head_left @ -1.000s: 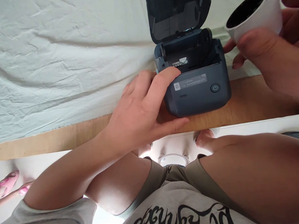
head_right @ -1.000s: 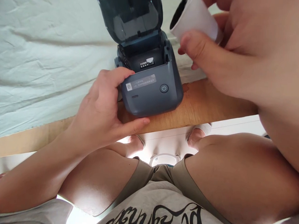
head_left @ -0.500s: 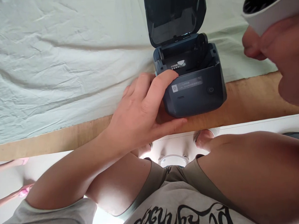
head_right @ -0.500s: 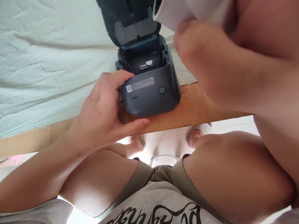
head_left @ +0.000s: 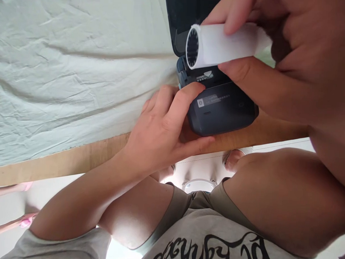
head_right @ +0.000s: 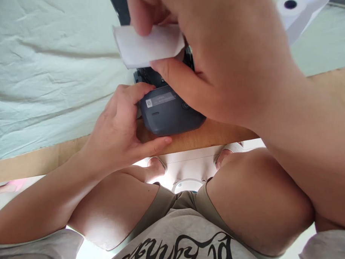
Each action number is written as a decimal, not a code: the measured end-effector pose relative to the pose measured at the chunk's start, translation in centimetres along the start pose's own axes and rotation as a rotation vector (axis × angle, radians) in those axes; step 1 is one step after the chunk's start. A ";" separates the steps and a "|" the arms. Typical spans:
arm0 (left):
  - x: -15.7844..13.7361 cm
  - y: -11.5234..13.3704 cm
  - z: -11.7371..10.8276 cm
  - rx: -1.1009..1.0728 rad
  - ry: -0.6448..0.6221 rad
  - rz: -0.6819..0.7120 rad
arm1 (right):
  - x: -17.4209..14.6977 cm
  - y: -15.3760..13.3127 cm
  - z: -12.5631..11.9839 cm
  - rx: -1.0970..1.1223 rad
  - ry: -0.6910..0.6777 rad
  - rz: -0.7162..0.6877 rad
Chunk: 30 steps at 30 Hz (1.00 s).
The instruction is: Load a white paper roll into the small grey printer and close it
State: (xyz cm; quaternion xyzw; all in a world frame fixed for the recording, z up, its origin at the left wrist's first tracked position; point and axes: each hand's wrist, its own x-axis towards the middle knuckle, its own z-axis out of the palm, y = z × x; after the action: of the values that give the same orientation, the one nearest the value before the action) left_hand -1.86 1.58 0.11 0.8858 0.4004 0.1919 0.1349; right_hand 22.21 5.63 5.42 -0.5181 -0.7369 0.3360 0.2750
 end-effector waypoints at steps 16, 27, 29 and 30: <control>0.0 0.9 0.0 -0.004 -0.004 -0.057 | -0.9 1.2 -0.2 -0.290 0.054 -0.320; -0.1 0.5 -0.1 -0.007 -0.024 -0.020 | -0.9 3.0 -0.4 -0.098 0.250 -0.159; -0.1 0.5 0.0 -0.011 -0.003 -0.015 | -0.4 2.9 -0.1 0.011 0.190 -0.112; -0.1 0.5 0.1 -0.015 0.005 -0.016 | -0.1 2.7 0.0 0.073 0.122 -0.084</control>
State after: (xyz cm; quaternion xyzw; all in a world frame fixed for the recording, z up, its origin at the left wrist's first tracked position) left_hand -1.55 1.17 0.24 0.8810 0.4065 0.1962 0.1420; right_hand 23.78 6.17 3.26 -0.4957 -0.7272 0.3186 0.3520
